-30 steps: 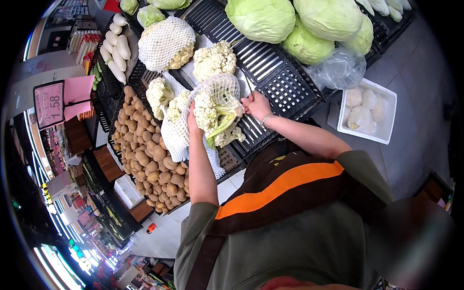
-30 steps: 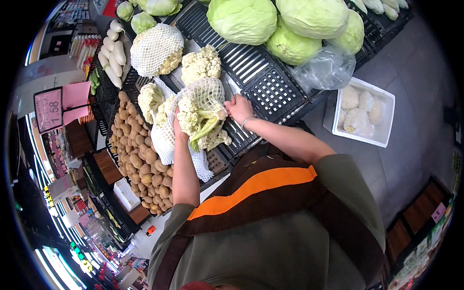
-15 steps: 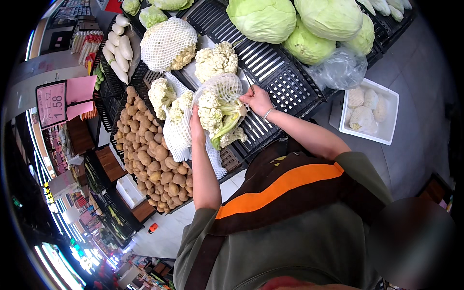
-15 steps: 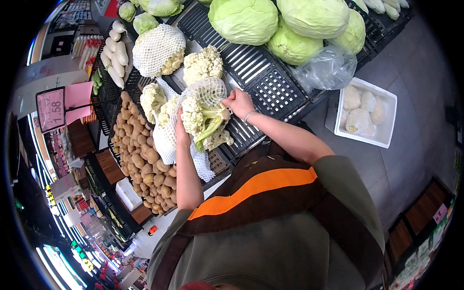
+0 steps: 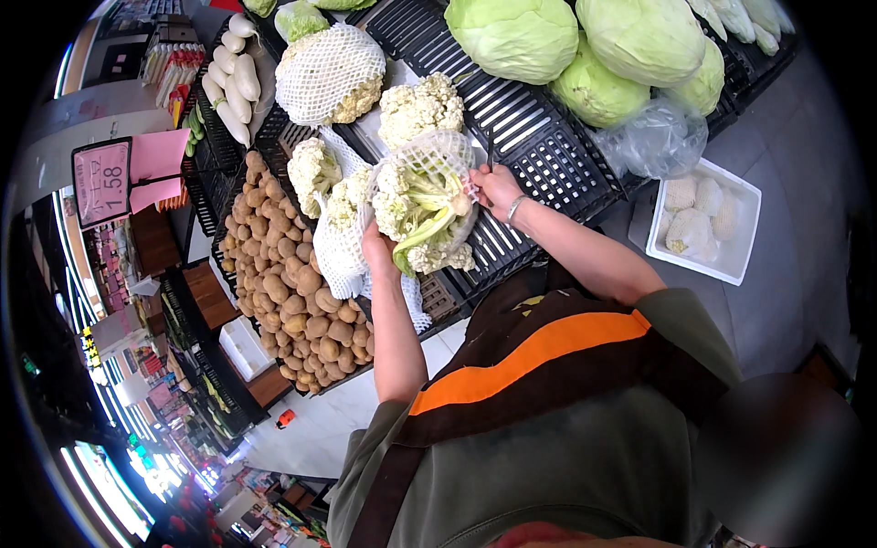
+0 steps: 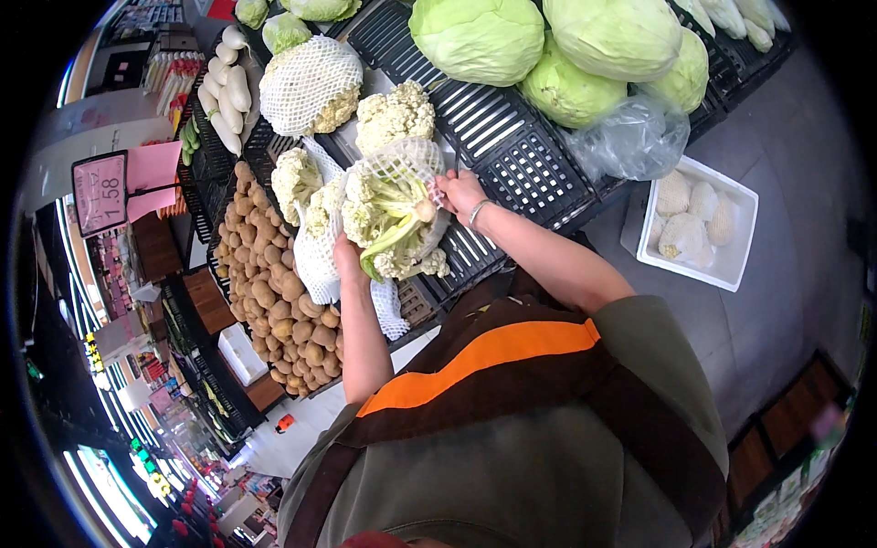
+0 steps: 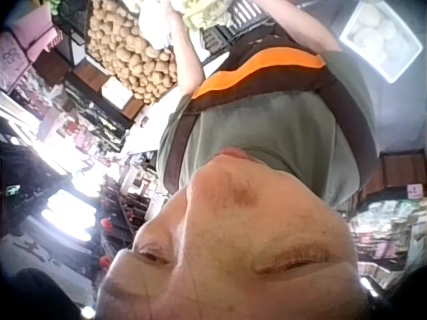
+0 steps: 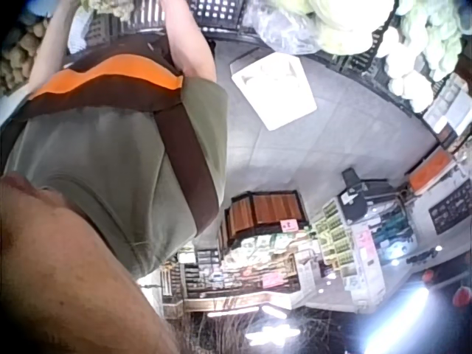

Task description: The person trims cauliflower by cutting off the stalks with a knife and placing the heads into mesh bags.

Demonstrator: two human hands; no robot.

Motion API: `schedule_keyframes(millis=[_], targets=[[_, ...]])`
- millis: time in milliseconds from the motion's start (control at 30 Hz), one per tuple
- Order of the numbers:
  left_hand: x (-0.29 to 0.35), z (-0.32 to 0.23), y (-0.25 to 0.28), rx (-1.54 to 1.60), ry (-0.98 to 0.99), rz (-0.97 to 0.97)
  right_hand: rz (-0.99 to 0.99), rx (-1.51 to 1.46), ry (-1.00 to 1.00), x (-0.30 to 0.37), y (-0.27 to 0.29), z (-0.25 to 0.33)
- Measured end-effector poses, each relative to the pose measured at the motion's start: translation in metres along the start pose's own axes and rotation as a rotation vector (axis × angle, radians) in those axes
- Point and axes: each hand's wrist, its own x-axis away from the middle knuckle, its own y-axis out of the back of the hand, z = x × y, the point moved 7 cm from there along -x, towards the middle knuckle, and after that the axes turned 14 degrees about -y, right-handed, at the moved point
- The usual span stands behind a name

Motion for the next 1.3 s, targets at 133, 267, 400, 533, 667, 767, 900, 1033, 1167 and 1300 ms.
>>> schedule_keyframes(millis=[133,267,400,533,667,767,900,1033,1167,1300], targets=[[0.033,0.015,-0.022,0.097,0.227,-0.016,0.144,0.219,0.028,0.058,-0.022,0.038],[0.044,0.068,-0.038,0.215,0.353,0.101,0.039,0.347,0.043,0.068,-0.004,0.053],[0.041,0.098,-0.044,0.21,0.361,0.059,-0.106,0.349,0.078,0.058,0.021,0.065],[0.03,0.085,-0.022,-0.195,0.15,0.112,-0.091,0.461,0.171,0.047,0.025,0.068],[0.034,0.037,0.013,-1.136,-0.273,0.112,-0.284,0.909,0.419,0.06,0.017,0.091],[0.066,-0.011,0.007,-1.294,-0.405,-0.029,-0.356,1.112,0.583,0.08,0.003,0.108],[0.082,-0.066,-0.062,-1.019,-0.508,0.028,-0.343,1.318,0.698,0.072,0.001,0.111],[0.054,-0.047,-0.142,-1.127,-0.512,0.4,-0.331,1.36,0.712,0.083,-0.009,0.106],[0.024,-0.014,-0.174,-1.423,-0.222,0.628,-0.321,1.337,0.704,0.107,-0.02,0.097],[0.026,-0.022,-0.185,-1.411,-0.365,0.652,-0.264,1.389,0.774,0.091,-0.018,0.08]])
